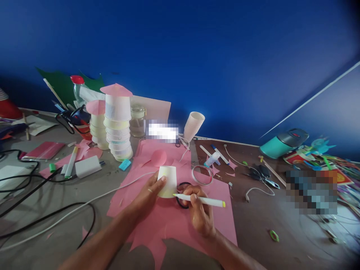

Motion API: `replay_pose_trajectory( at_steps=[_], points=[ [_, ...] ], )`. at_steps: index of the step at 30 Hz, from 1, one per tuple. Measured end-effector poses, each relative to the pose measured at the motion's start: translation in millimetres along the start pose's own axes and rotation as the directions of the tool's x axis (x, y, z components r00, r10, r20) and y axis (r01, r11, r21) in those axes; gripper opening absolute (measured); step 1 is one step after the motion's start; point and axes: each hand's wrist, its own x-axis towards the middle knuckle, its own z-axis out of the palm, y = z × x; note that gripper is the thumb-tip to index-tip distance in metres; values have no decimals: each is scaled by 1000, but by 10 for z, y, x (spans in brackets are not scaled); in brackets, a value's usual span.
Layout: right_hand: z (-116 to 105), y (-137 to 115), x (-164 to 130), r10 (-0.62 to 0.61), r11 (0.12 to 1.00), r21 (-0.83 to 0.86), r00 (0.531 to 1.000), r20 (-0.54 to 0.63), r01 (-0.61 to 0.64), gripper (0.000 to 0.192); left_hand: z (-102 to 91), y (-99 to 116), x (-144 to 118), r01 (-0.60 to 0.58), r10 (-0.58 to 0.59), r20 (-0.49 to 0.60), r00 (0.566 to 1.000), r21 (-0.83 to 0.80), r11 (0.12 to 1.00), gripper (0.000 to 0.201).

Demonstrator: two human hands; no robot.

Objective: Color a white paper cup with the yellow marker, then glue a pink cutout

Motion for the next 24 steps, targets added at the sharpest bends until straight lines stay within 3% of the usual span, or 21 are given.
replay_pose_trajectory(
  at_steps=[5,12,24],
  points=[
    [26,-77,26,-88,993,-79,994,62,93,33,-23,-34,13,3,-3,1,1000,1,1000,34],
    [19,0,13,6,1000,-30,995,-97,-9,35,45,74,-21,-11,11,3,1000,-5,1000,27],
    [49,-49,40,-1,1000,-29,1000,-3,1,37,-10,2,8,-8,8,8,1000,-8,1000,29]
  ],
)
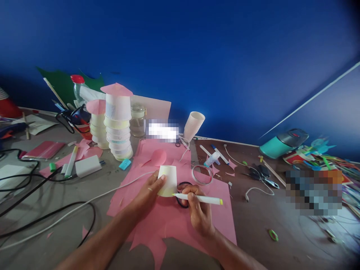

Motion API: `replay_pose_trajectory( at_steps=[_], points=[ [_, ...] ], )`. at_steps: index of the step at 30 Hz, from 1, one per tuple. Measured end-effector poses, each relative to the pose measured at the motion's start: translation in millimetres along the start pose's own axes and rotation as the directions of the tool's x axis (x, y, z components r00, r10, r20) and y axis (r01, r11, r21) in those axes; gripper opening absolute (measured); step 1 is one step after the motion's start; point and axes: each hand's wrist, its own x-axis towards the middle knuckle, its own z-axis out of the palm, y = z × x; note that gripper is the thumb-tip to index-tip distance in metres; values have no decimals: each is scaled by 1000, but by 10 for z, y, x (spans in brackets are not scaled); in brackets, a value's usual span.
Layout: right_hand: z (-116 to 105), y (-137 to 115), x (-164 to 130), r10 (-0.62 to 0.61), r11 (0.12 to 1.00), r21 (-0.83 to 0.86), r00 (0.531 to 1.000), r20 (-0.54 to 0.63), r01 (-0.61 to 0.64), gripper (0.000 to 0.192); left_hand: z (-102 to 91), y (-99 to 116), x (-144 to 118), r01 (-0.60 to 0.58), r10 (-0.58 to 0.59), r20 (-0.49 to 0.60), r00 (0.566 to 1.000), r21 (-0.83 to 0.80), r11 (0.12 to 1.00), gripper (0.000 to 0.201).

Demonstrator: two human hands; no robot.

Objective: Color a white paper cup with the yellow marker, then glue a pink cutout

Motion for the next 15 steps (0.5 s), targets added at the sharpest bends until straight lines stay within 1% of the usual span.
replay_pose_trajectory(
  at_steps=[4,8,11,13,15],
  points=[
    [-21,43,9,25,999,31,997,-69,-23,36,0,17,-16,-6,6,15,1000,19,1000,28],
    [-49,62,-14,25,998,57,999,-32,-23,35,5,8,-14,-25,25,8,1000,5,1000,27],
    [-49,53,-26,32,998,45,999,9,-32,34,18,12,-10,-8,8,-12,1000,-21,1000,28],
    [-42,46,-22,38,998,44,999,6,-38,34,28,26,-11,0,0,-18,1000,-23,1000,28],
    [-38,42,-11,40,998,55,999,-25,-39,35,33,42,-16,4,-4,-24,1000,-15,1000,27]
  ],
)
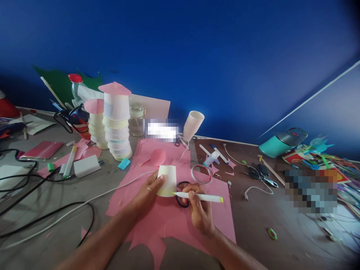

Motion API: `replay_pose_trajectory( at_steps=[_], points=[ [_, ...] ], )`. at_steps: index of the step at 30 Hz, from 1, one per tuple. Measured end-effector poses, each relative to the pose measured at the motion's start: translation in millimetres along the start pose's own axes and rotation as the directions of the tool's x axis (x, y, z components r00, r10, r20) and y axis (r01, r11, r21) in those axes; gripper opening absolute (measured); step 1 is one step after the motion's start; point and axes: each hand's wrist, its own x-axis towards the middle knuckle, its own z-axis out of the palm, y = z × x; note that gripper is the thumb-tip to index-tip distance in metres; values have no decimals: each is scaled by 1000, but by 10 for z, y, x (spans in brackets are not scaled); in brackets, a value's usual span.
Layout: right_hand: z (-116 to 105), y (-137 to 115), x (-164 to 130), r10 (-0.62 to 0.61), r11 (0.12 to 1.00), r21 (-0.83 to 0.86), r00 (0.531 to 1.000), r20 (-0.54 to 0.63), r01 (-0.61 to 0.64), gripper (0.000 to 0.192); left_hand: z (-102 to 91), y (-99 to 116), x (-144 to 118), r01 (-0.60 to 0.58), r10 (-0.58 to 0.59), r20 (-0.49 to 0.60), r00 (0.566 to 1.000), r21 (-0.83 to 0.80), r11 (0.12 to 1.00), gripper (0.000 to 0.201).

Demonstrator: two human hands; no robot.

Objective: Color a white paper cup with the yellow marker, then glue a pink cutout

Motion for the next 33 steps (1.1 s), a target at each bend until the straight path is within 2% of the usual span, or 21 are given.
replay_pose_trajectory(
  at_steps=[4,10,16,21,24,30,33],
  points=[
    [-17,10,11,4,1000,26,999,-34,-3,34,-8,1,-1,-13,13,14,1000,34,999,25],
    [-24,26,-4,-1,1000,-7,1000,25,1,36,-27,-25,8,-19,19,17,1000,15,1000,27],
    [-25,25,27,12,1000,16,997,-76,-11,35,-22,-14,7,-1,1,20,1000,-5,1000,23],
    [-35,19,14,-7,999,44,1000,15,7,36,-11,-27,8,2,-2,-8,1000,-12,1000,27],
    [-23,25,5,-5,1000,26,999,32,5,35,-11,-27,6,2,-2,0,1000,-22,1000,26],
    [-27,36,33,8,999,33,997,-78,-5,35,6,0,12,-1,0,-24,1000,-39,999,22],
    [-42,36,30,10,997,71,998,-57,-6,34,35,20,16,1,-3,-54,999,-34,999,24]
  ],
)
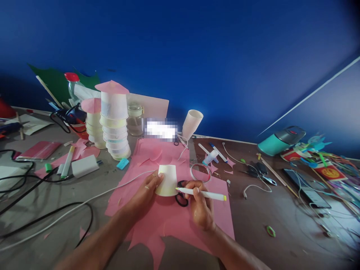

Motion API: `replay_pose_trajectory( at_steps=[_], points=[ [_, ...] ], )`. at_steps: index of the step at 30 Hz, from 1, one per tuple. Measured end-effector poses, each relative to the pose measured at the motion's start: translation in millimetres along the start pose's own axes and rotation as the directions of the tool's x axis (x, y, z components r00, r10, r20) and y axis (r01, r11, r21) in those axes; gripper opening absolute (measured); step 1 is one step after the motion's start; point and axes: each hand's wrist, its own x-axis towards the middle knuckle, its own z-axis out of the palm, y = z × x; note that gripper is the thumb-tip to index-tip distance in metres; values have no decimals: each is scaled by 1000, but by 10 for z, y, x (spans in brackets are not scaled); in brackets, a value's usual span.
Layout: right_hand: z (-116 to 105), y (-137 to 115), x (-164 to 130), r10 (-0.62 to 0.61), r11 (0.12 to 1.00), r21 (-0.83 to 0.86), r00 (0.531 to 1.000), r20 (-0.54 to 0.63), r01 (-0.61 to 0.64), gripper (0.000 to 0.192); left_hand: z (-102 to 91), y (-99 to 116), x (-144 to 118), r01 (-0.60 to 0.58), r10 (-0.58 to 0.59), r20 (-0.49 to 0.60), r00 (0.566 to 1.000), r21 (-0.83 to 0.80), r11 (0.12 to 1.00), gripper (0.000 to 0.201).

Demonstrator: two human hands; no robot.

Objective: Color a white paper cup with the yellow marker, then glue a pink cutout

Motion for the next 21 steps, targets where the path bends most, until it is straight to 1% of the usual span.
replay_pose_trajectory(
  at_steps=[4,5,8,11,14,18,21],
  points=[
    [-2,6,-20,-8,1000,10,995,95,7,36,22,22,-3,5,-5,-4,1000,-5,1000,27],
    [1,7,-21,-8,1000,4,995,99,8,36,21,25,-5,4,-4,3,1000,-4,1000,27],
    [7,0,-9,2,999,-33,999,45,0,34,6,21,-7,-2,2,13,1000,9,1000,27],
    [5,-22,12,-22,999,-40,1000,-18,22,33,-30,-19,10,-8,7,17,1000,21,1000,25],
    [8,-45,15,-47,999,-2,999,16,47,34,-78,-84,40,-3,3,8,1000,24,1000,26],
    [22,-37,-11,-35,999,7,995,89,35,35,-103,-122,56,-8,9,-16,1000,34,999,31],
    [27,-23,-14,0,1000,-15,998,64,1,35,-82,-94,43,-13,13,-13,1000,34,999,32]
  ],
)
